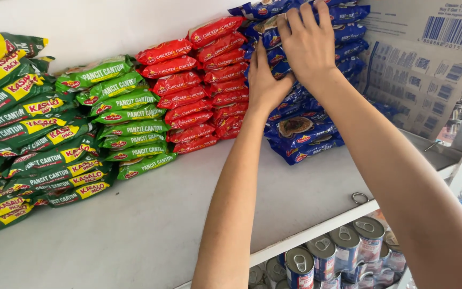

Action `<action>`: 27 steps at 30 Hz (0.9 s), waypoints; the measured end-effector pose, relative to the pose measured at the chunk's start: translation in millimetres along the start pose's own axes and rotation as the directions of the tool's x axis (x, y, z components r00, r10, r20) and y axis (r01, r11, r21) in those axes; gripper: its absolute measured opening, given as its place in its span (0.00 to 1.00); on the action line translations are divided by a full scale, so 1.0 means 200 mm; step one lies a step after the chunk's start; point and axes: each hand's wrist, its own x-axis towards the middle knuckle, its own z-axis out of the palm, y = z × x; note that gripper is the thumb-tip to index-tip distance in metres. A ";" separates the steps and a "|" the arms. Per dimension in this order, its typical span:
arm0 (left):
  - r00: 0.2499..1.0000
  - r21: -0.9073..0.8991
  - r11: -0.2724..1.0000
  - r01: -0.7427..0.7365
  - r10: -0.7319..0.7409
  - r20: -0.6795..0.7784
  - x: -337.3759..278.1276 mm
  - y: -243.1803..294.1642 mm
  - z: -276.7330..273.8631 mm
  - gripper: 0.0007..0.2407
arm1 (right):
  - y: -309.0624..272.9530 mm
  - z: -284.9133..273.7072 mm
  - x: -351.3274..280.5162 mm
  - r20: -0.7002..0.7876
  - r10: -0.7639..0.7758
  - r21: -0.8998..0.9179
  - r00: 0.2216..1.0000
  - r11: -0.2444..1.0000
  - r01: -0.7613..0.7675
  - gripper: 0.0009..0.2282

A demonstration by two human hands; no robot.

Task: Stocking instant noodle packets onto a shelf from a plastic crate.

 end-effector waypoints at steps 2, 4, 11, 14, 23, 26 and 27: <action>0.999 -0.022 0.999 0.041 -0.041 0.030 0.00 0.02 -0.01 0.49 | 0.01 0.01 -0.01 0.013 0.019 0.036 1.000 0.999 -0.020 0.17; 0.998 -0.108 0.994 -0.024 0.017 -0.067 -0.01 0.02 0.01 0.52 | 0.03 0.03 -0.02 0.033 0.016 0.141 0.999 0.990 -0.021 0.18; 0.989 -0.081 0.995 -0.056 0.044 -0.142 -0.05 0.13 -0.01 0.53 | 0.13 -0.11 -0.03 0.066 0.019 0.341 0.998 0.939 -0.040 0.24; 0.977 -0.049 0.997 -0.061 0.050 -0.209 -0.06 0.13 0.01 0.52 | 0.17 -0.14 -0.09 0.101 0.075 0.442 0.992 0.890 -0.112 0.30; 0.970 -0.042 0.995 -0.089 0.077 -0.229 -0.10 0.12 -0.02 0.51 | 0.34 -0.33 -0.27 0.237 0.066 0.454 0.969 0.874 -0.170 0.30; 0.981 0.002 1.000 0.006 -0.006 -0.192 -0.15 0.11 -0.04 0.50 | 0.40 -0.40 -0.33 0.261 0.053 0.440 0.964 0.882 -0.168 0.29; 0.986 0.030 0.997 0.070 -0.064 -0.157 -0.17 0.10 -0.05 0.51 | 0.42 -0.44 -0.34 0.271 0.044 0.441 0.962 0.882 -0.165 0.28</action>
